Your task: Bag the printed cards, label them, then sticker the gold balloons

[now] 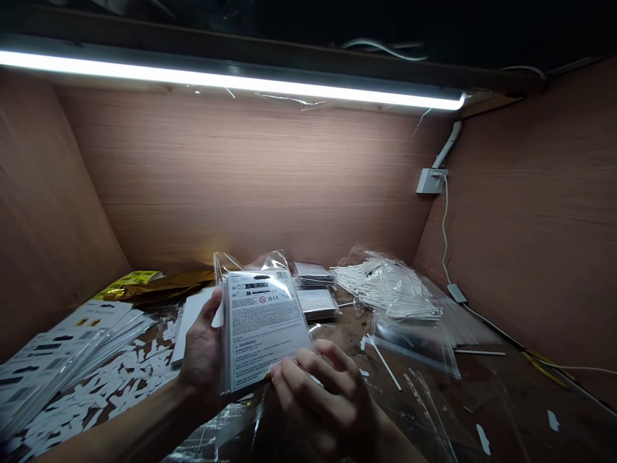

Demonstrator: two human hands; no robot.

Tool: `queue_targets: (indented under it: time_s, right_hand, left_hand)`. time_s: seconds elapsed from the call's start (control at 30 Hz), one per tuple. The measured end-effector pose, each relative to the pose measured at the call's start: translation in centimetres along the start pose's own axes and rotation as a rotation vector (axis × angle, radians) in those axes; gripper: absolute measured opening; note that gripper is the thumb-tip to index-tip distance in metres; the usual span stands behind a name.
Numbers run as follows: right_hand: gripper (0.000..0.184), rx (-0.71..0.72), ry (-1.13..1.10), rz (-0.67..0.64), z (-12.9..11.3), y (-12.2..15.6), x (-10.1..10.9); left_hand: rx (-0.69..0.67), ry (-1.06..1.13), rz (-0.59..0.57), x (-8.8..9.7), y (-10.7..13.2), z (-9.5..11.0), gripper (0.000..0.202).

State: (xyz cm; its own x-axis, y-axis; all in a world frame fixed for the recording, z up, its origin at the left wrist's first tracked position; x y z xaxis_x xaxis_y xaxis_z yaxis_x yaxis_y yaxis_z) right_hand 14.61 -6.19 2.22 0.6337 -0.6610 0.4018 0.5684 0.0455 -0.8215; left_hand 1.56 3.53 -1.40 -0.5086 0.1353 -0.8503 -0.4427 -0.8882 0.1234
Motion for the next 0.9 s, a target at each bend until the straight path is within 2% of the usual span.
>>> queue_targets:
  time_s: [0.13, 0.23, 0.33, 0.47, 0.6, 0.73, 0.9]
  right_hand:
    - [0.025, -0.076, -0.035, 0.046, 0.3, 0.2, -0.3]
    - [0.027, -0.134, -0.078, 0.093, 0.8, 0.7, -0.5]
    - [0.023, -0.211, -0.095, 0.129, 1.4, 1.1, -0.4]
    - [0.003, -0.245, -0.151, 0.099, 2.0, 0.7, -0.5]
    - [0.021, -0.233, -0.270, 0.037, 2.6, 0.1, -1.0]
    - [0.026, -0.311, -0.312, 0.074, 3.3, 0.6, -1.2]
    - [0.026, -0.388, -0.344, 0.160, 3.4, 1.4, -1.4]
  left_hand:
    - [-0.057, 0.022, -0.023, -0.9, 0.3, -0.6, 0.080]
    - [-0.100, 0.087, 0.007, -1.4, 0.6, -1.2, 0.076]
    - [-0.102, 0.127, -0.008, -1.8, 0.7, -1.3, 0.076]
    - [-0.040, 0.090, -0.129, -1.9, 0.5, -0.8, 0.084]
    - [-0.019, 0.032, -0.261, -1.4, 0.0, 0.4, 0.091]
    - [-0.056, -0.086, -0.335, -1.1, -0.3, 1.0, 0.081]
    - [-0.080, -0.190, -0.416, -0.6, 0.0, -0.9, 0.069]
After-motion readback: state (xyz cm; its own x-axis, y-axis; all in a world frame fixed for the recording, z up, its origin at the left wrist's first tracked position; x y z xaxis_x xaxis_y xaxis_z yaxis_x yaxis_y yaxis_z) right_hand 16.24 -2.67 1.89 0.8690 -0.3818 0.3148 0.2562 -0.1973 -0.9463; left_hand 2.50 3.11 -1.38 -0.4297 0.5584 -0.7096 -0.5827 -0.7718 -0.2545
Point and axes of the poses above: each hand's wrist, its own y-axis away from the middle knuckle, its own x-axis out of the back of the hand, z = x × y, the point moved 7 cm from there along -y, towards the middle knuckle
